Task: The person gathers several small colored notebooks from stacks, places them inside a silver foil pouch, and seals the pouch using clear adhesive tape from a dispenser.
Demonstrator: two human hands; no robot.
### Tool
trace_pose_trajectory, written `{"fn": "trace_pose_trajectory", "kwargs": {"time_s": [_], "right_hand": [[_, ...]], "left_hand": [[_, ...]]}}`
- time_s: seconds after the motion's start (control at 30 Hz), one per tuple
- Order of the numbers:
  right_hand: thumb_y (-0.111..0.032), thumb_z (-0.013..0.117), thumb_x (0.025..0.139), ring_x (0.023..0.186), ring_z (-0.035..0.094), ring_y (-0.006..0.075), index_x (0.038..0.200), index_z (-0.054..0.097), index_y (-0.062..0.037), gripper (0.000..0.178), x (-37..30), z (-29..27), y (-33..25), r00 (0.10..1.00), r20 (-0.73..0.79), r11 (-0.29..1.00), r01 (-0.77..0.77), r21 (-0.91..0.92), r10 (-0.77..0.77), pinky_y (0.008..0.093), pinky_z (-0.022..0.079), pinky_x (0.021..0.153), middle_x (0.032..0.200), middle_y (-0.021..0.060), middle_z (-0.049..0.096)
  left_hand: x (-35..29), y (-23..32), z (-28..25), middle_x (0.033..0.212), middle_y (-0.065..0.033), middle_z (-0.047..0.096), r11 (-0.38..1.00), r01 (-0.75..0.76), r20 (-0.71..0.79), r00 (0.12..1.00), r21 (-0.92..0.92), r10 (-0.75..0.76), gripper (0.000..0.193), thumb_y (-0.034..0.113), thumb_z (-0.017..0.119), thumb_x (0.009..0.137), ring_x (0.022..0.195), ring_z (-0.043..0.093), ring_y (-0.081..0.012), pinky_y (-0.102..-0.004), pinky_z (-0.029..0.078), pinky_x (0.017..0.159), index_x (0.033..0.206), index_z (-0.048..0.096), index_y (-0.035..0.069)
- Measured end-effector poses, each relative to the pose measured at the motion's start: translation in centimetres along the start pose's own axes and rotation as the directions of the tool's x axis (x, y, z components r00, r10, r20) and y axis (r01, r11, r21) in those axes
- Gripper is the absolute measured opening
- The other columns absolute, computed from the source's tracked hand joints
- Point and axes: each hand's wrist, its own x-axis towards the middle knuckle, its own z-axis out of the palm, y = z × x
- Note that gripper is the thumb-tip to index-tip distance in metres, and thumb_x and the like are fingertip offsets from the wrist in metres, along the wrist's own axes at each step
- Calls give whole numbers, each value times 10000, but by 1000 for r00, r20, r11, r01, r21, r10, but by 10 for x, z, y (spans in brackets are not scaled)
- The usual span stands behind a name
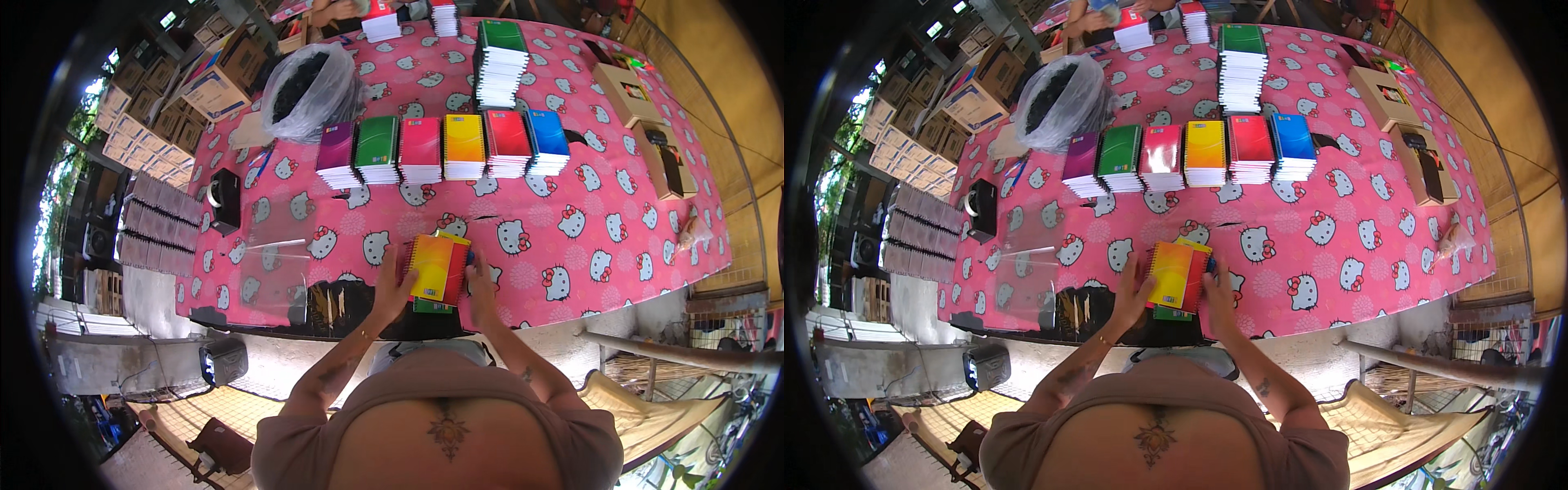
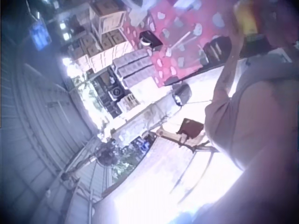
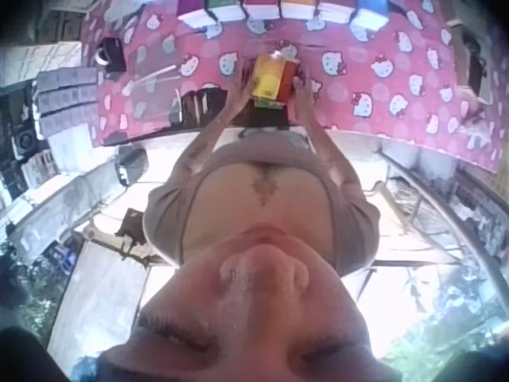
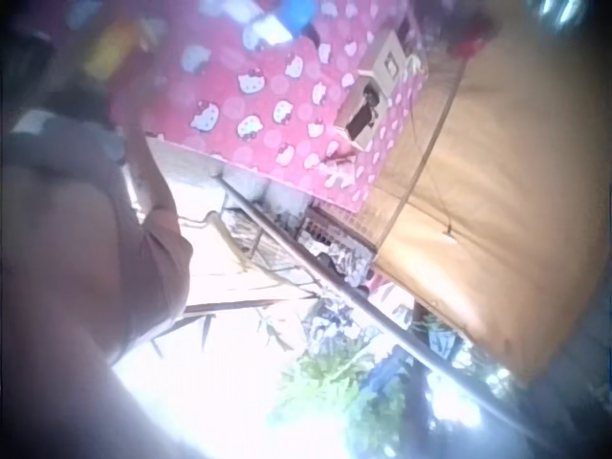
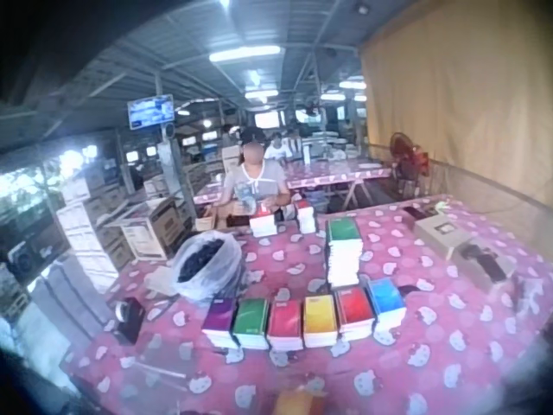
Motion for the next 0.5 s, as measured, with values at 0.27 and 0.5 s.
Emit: {"fn": "trace_pose_trajectory", "kwargs": {"time_s": [0.27, 0.5], "right_hand": [[-167, 603, 968, 1501, 181, 362, 1541, 252, -40, 684, 29, -2, 0, 975, -13, 901, 198, -386, -221, 435, 210, 1200, 1613, 229, 167], [-9, 569, 837, 1505, 195, 378, 1546, 307, -133, 766, 155, -64, -133, 666, 140, 78, 287, -955, -732, 608, 215, 1167, 1630, 151, 220]], "left_hand": [[106, -34, -25, 1525, -247, 380, 982, -119, -159, 977, 149, 142, 699, 142, 602, 933, 1424, 357, -409, -450, 294, 1169, 1534, 275, -1], [194, -93, -149, 1404, -158, 546, 635, -74, -58, 981, 769, 184, 566, 54, 581, 899, 1290, 527, -313, -505, 402, 1070, 1451, 462, 87]]}}
